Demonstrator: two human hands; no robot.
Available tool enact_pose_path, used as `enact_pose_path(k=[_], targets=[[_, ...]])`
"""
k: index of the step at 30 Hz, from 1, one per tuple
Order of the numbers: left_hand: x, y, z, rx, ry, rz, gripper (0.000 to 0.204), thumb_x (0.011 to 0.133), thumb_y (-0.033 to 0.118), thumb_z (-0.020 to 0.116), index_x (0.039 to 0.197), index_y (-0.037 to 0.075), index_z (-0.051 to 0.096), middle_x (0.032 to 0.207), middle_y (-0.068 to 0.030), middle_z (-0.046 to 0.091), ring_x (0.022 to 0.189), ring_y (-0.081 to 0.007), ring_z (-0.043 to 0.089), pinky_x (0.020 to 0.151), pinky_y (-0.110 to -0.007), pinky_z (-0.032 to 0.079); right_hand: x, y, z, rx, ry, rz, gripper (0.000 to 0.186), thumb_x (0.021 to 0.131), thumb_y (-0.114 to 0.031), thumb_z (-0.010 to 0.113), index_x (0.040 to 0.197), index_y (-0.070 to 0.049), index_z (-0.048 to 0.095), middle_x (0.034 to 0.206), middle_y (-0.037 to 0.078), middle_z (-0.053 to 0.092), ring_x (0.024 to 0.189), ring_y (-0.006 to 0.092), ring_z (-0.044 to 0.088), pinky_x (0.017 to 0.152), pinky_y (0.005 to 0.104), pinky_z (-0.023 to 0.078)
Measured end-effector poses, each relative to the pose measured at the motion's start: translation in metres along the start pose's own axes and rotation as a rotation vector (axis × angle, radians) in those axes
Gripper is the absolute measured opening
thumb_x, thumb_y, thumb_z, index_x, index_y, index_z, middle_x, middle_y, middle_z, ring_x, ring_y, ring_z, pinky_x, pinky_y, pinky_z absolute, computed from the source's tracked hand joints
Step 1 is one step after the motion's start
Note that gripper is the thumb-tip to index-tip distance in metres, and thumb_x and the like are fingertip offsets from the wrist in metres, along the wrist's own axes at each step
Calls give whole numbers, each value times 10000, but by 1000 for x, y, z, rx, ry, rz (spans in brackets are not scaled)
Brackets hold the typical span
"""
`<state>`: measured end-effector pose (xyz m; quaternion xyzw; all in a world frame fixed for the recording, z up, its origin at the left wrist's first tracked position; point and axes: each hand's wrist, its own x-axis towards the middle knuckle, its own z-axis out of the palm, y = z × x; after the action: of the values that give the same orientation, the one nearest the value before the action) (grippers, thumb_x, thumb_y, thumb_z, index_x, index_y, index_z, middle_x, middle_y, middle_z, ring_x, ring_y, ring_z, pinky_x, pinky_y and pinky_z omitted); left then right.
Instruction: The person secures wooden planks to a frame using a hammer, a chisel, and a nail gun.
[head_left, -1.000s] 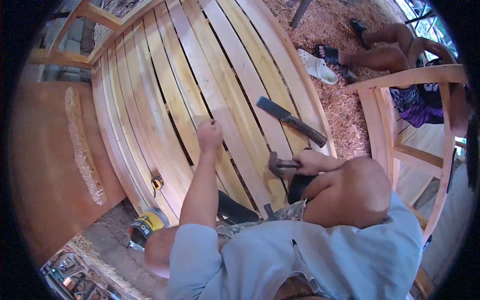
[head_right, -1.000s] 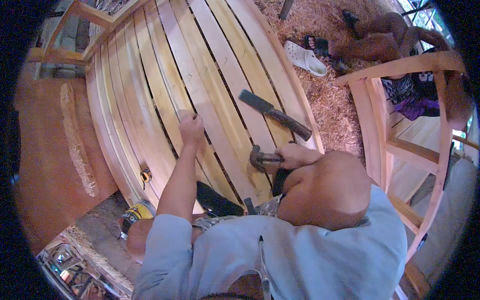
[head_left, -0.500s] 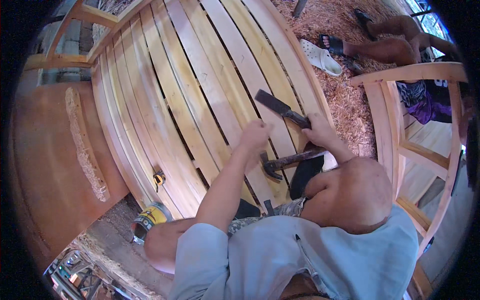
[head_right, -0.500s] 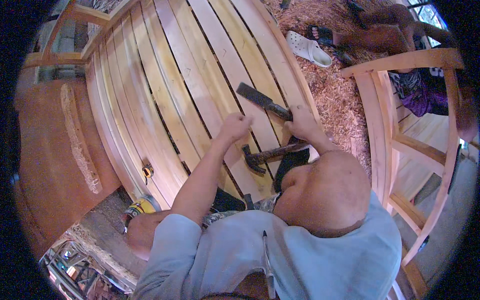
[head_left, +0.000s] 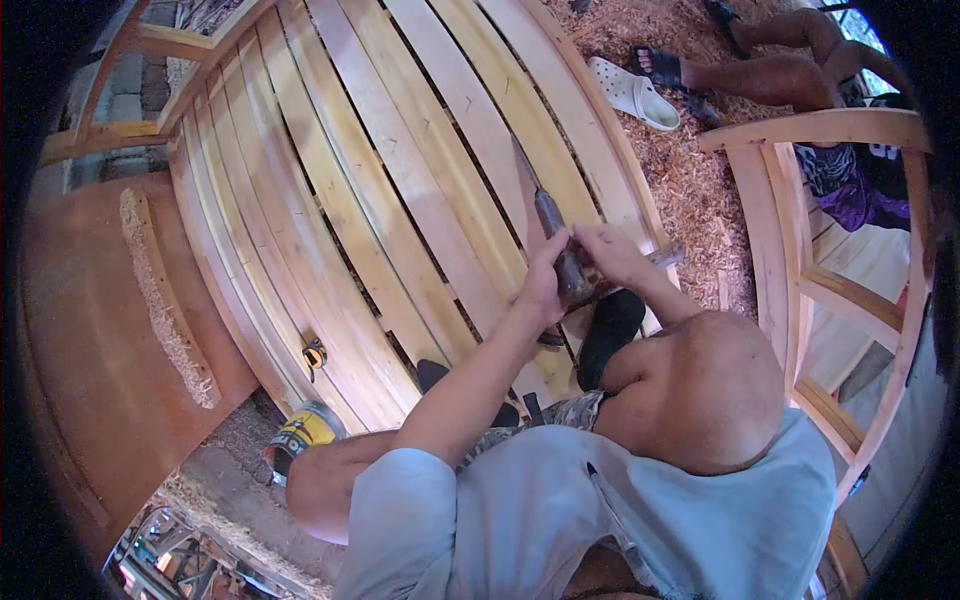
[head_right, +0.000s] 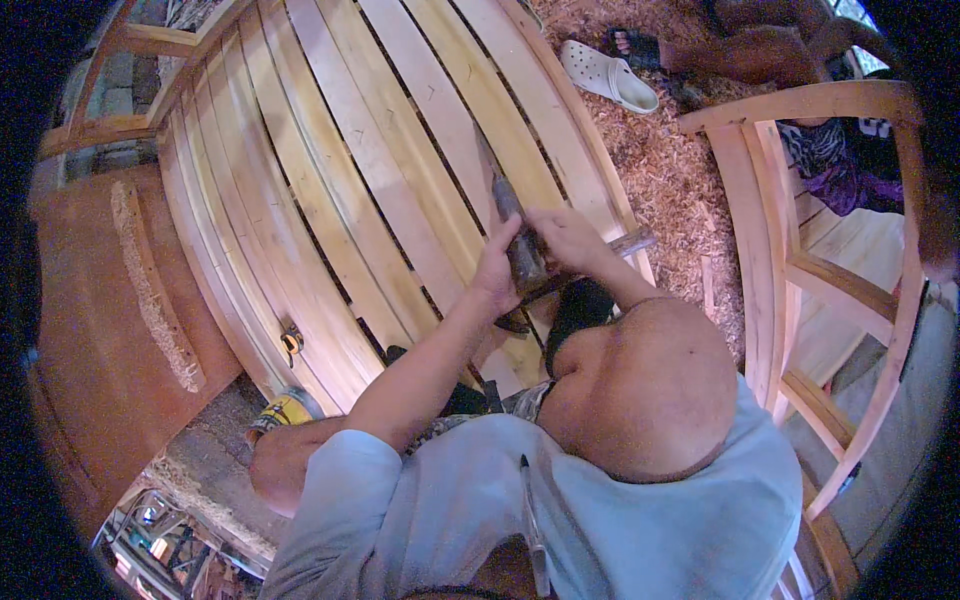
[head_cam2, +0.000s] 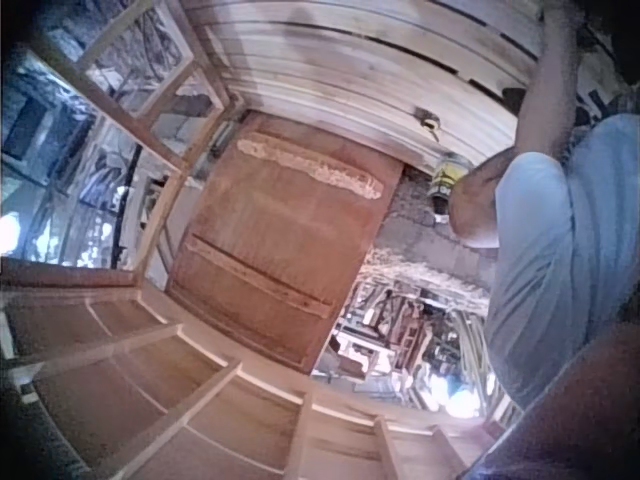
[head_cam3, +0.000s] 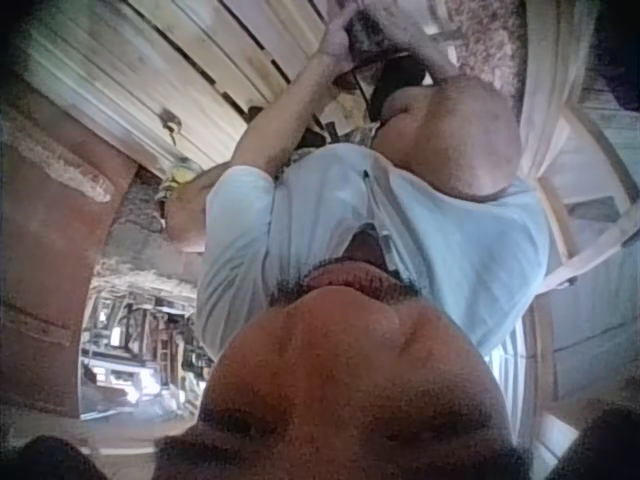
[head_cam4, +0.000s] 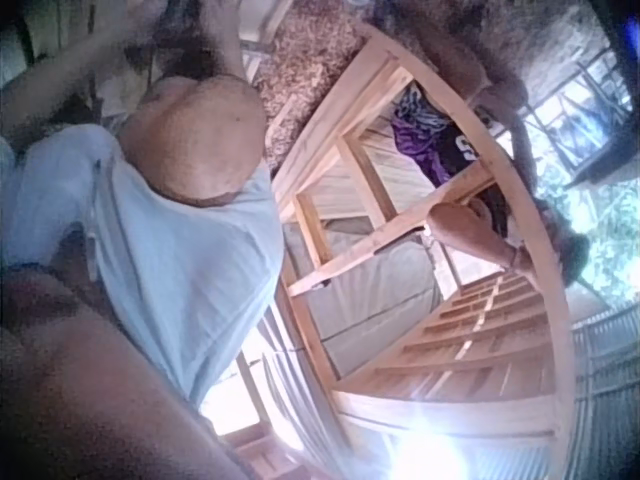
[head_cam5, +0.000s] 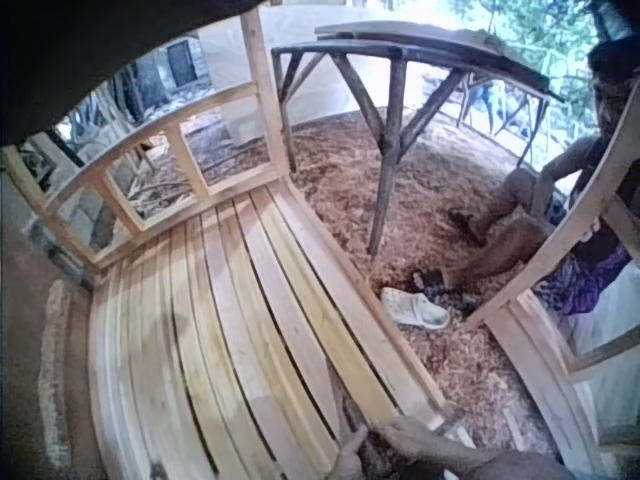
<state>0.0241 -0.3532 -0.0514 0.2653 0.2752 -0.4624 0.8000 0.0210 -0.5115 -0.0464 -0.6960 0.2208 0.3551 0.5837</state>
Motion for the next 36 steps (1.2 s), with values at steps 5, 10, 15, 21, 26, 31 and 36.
enact_pose_path(k=[5,10,15,21,26,31,36], targets=[[4,4,3,-392,-50,16,324,940,285,571,1086,-3,592,1127,-185,627,1013,-333,640,945,-464,521,-10,22,-8,-64,357,-329,355,1004,-290,477,982,11,663,833,147,650,763,238,627,738,373,503],[13,-1,8,-276,34,131,214,886,184,637,981,-7,612,934,-138,665,849,-257,651,752,-381,554,-21,35,-31,-457,399,-394,287,949,-255,534,938,3,659,904,200,654,885,353,635,813,411,489],[15,21,6,-348,78,-97,76,846,99,634,855,50,577,772,-49,603,633,-130,552,563,-301,495,-48,26,-35,-1029,-67,-289,376,735,-375,743,985,-97,704,1016,127,641,1006,348,624,861,429,495],[21,18,29,-82,183,-82,111,836,73,619,764,85,536,649,-40,555,564,-157,517,523,-311,474,-53,12,-25,-990,-251,-115,437,650,-332,773,1032,-127,718,1003,112,647,959,340,640,811,445,531],[25,21,28,-42,183,-106,115,846,88,585,747,78,528,621,-51,547,534,-171,506,504,-327,466,-50,33,-26,-996,-370,-110,467,658,-342,767,1050,-97,703,916,168,709,872,338,681,790,433,533],[20,26,11,71,143,-170,123,832,71,586,728,92,525,616,-45,544,531,-173,509,508,-335,471,-48,1,-15,-840,-451,17,501,724,-354,767,1141,-88,684,1062,159,706,1009,316,667,865,406,509],[26,30,21,-6,177,-160,122,834,80,592,734,90,523,619,-51,544,529,-179,513,502,-335,481,-41,-12,-5,-943,-573,163,559,683,-307,797,1171,-76,654,1022,146,704,981,298,666,861,411,502]])
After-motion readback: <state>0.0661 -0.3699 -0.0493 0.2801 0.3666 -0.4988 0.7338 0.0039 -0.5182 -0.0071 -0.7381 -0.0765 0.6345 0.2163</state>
